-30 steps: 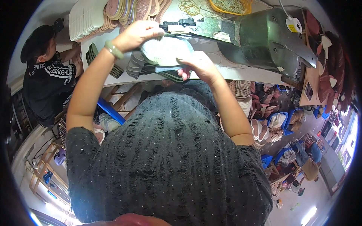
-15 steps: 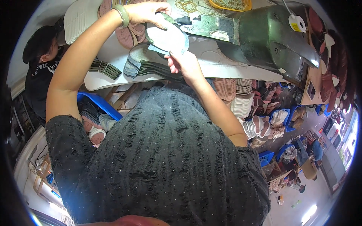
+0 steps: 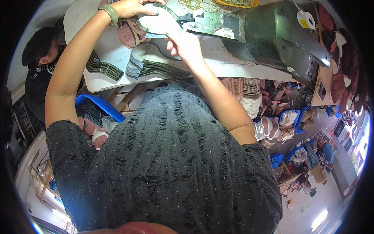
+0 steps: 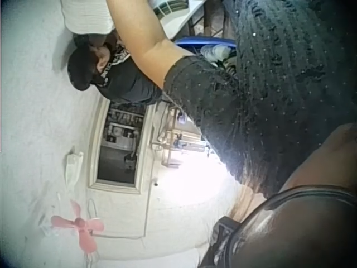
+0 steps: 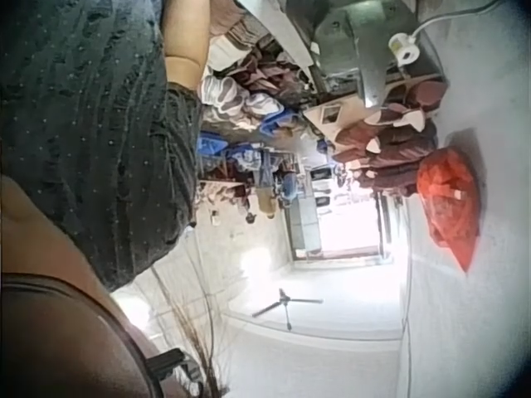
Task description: The person sorts and assembles shoe soles by hand, taking them from a plastic bin and securing them with elastic bands.
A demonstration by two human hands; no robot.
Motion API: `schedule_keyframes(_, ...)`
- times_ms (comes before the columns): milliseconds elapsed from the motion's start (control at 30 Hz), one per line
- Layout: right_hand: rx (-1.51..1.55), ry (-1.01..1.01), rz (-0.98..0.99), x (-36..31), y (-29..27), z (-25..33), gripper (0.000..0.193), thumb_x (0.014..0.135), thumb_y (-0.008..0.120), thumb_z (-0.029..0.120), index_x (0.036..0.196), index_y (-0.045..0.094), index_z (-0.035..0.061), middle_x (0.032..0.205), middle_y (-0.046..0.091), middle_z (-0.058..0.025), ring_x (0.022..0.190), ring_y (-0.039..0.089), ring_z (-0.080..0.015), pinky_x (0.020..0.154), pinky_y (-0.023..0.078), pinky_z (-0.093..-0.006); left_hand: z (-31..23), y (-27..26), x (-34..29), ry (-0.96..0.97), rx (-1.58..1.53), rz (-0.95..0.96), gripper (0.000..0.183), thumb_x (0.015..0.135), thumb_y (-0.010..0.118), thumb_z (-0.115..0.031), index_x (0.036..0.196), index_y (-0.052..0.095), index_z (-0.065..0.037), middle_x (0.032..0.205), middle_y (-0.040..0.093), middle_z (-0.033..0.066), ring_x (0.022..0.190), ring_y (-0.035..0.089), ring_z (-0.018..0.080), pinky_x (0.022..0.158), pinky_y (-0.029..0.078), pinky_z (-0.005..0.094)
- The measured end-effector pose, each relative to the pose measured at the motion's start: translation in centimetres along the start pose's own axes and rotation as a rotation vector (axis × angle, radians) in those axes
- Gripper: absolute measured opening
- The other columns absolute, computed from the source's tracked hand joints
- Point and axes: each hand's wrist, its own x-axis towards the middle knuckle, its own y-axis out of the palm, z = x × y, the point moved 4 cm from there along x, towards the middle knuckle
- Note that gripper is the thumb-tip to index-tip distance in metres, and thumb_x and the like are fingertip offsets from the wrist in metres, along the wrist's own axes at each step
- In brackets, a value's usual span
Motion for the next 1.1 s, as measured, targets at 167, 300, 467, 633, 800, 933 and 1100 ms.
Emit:
schedule_keyframes(167, -0.006, -0.085, -0.023, 0.6, 0.0, 0.4, 0.029, 0.090, 0.059, 0.025, 0.084, 0.065, -0.0026, 0.062, 0.060, -0.0027, 0.047, 0.047, -0.0066, 0.046, 0.036, -0.0193, 0.5, 1.0, -1.2, -0.153, -0.199, -0.127, 0.031, 0.087, 0.062, -0.020, 0.114, 0.059, -0.004, 0.107, 0.062, 0.0081, 0.099, 0.055, 0.0139, 0.088, 0.045, 0.0276)
schedule_keyframes(300, -0.031, -0.083, -0.020, 0.7, -0.5, 0.9, 0.030, 0.091, 0.058, 0.026, 0.081, 0.066, -0.0011, 0.063, 0.063, -0.0042, 0.048, 0.050, -0.0062, 0.046, 0.038, -0.0195, 1.0, 2.6, -2.6, -0.202, -0.322, -0.211, 0.030, 0.089, 0.061, -0.018, 0.115, 0.057, -0.003, 0.105, 0.061, 0.0068, 0.097, 0.055, 0.0125, 0.086, 0.045, 0.0271)
schedule_keyframes(467, -0.113, -0.082, -0.007, 0.5, -0.7, 1.7, 0.031, 0.090, 0.058, 0.032, 0.078, 0.064, 0.0039, 0.065, 0.065, -0.0033, 0.048, 0.050, -0.0051, 0.047, 0.034, -0.0186, 3.4, 5.5, -4.0, -0.185, -0.233, -0.374, 0.042, 0.085, 0.065, -0.025, 0.120, 0.053, -0.005, 0.105, 0.058, 0.0033, 0.097, 0.052, 0.0121, 0.087, 0.043, 0.0274)
schedule_keyframes(633, -0.253, -0.123, 0.003, 0.4, -1.2, 0.9, 0.030, 0.090, 0.058, 0.029, 0.079, 0.063, 0.0022, 0.069, 0.066, -0.0053, 0.052, 0.054, -0.0079, 0.050, 0.040, -0.0206, 3.5, 7.7, -4.2, -0.107, -0.233, -0.545, 0.049, 0.088, 0.061, -0.021, 0.130, 0.048, -0.001, 0.122, 0.057, 0.0092, 0.112, 0.052, 0.0153, 0.099, 0.039, 0.0283)
schedule_keyframes(800, -0.049, -0.108, 0.049, -1.3, -0.3, -2.4, 0.030, 0.091, 0.059, 0.027, 0.091, 0.065, -0.0025, 0.080, 0.068, -0.0096, 0.066, 0.062, -0.0123, 0.064, 0.050, -0.0234, 3.3, 10.1, -4.3, -0.010, -0.256, -0.694, 0.052, 0.087, 0.063, -0.023, 0.130, 0.048, 0.000, 0.121, 0.058, 0.0123, 0.110, 0.054, 0.0169, 0.097, 0.041, 0.0294)
schedule_keyframes(933, -0.247, -0.063, 0.105, -3.5, 1.0, -4.2, 0.024, 0.088, 0.064, 0.025, 0.088, 0.062, 0.0008, 0.074, 0.059, -0.0004, 0.068, 0.053, -0.0067, 0.064, 0.046, -0.0233, 1.1, 11.4, -4.3, -0.136, -0.259, -0.827, 0.051, 0.083, 0.065, -0.029, 0.125, 0.051, -0.003, 0.113, 0.063, 0.0142, 0.104, 0.060, 0.0216, 0.091, 0.045, 0.0324)
schedule_keyframes(1100, -0.135, -0.184, 0.092, -2.4, -0.8, -6.5, 0.018, 0.087, 0.064, 0.015, 0.078, 0.054, 0.0037, 0.071, 0.048, 0.0047, 0.066, 0.041, -0.0038, 0.059, 0.038, -0.0206, 1.2, 12.7, -3.6, -0.198, -0.290, -0.948, 0.055, 0.081, 0.067, -0.033, 0.123, 0.051, -0.001, 0.110, 0.064, 0.0161, 0.101, 0.061, 0.0241, 0.088, 0.046, 0.0333)
